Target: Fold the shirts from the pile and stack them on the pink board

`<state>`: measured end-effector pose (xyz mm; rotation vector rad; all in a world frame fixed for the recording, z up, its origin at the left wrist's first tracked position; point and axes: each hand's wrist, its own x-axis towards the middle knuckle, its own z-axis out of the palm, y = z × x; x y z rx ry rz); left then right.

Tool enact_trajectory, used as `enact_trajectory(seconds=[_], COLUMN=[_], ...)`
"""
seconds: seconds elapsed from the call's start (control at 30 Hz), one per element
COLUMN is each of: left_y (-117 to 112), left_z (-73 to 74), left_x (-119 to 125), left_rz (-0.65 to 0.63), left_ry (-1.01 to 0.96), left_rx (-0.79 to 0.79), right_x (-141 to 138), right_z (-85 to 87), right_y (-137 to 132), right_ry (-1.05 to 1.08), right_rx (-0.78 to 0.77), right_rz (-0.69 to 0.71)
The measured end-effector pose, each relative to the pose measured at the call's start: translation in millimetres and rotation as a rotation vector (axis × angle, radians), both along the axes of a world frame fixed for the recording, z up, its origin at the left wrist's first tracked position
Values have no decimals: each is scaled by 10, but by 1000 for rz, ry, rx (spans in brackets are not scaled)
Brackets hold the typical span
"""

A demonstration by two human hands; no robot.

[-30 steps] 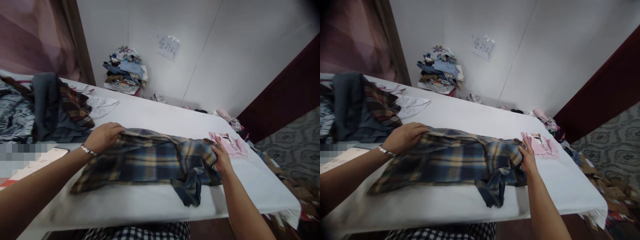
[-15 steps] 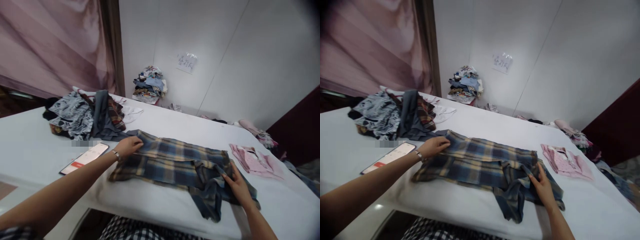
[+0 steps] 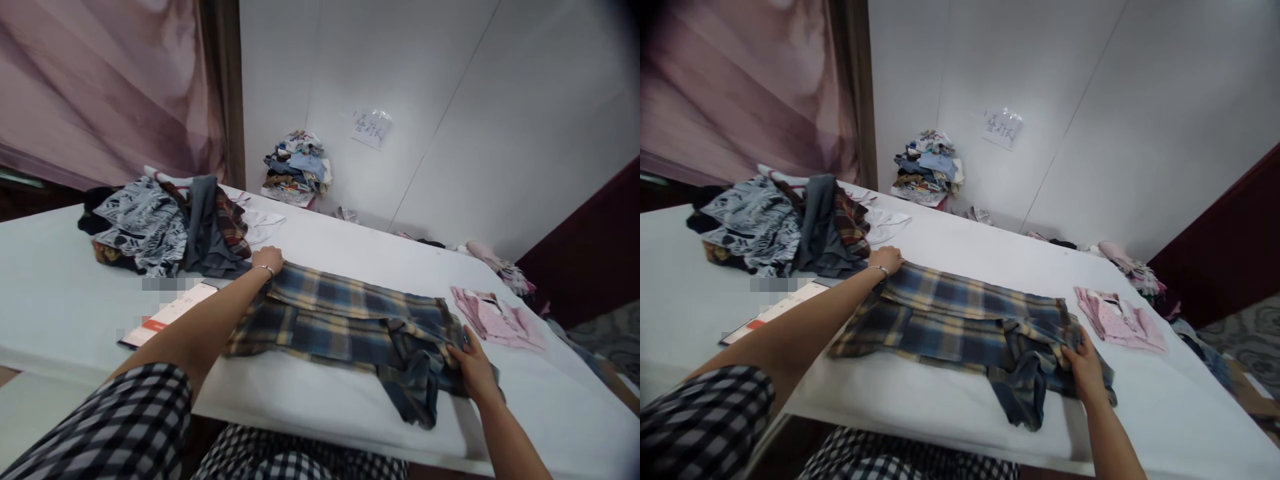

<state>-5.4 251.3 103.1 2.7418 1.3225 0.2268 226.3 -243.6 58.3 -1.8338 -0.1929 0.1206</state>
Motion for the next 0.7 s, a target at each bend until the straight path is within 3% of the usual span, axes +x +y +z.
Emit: enact_trajectory(seconds=[0.17, 0.27, 0.37, 0.47, 0.53, 0.6, 0.7], left_y=[-180, -430, -538, -518, -633, -977, -1831], left_z=[48, -24, -205, -319, -283, -182, -58], left_x=[-69, -95, -154, -151, -109, -83, -122], left_rz=[-46, -273, -503, -498, -527, -675, -1019], left_ry=[-52, -89, -6, 3, -120, -264, -328], left_rx=[32, 89, 30, -30, 7, 13, -91], right_x=[-69, -140, -180, -174, -150, -118, -66], right_z=[16, 55, 51, 21, 6, 5, 22], right_y=[25, 43, 42, 44, 53, 69, 101], right_ry=[66, 26, 9, 4, -7, -9, 22], right_rx=[-30, -35, -26, 56, 148, 237, 297], right_rz=[-20, -12, 20, 69, 65, 35, 18])
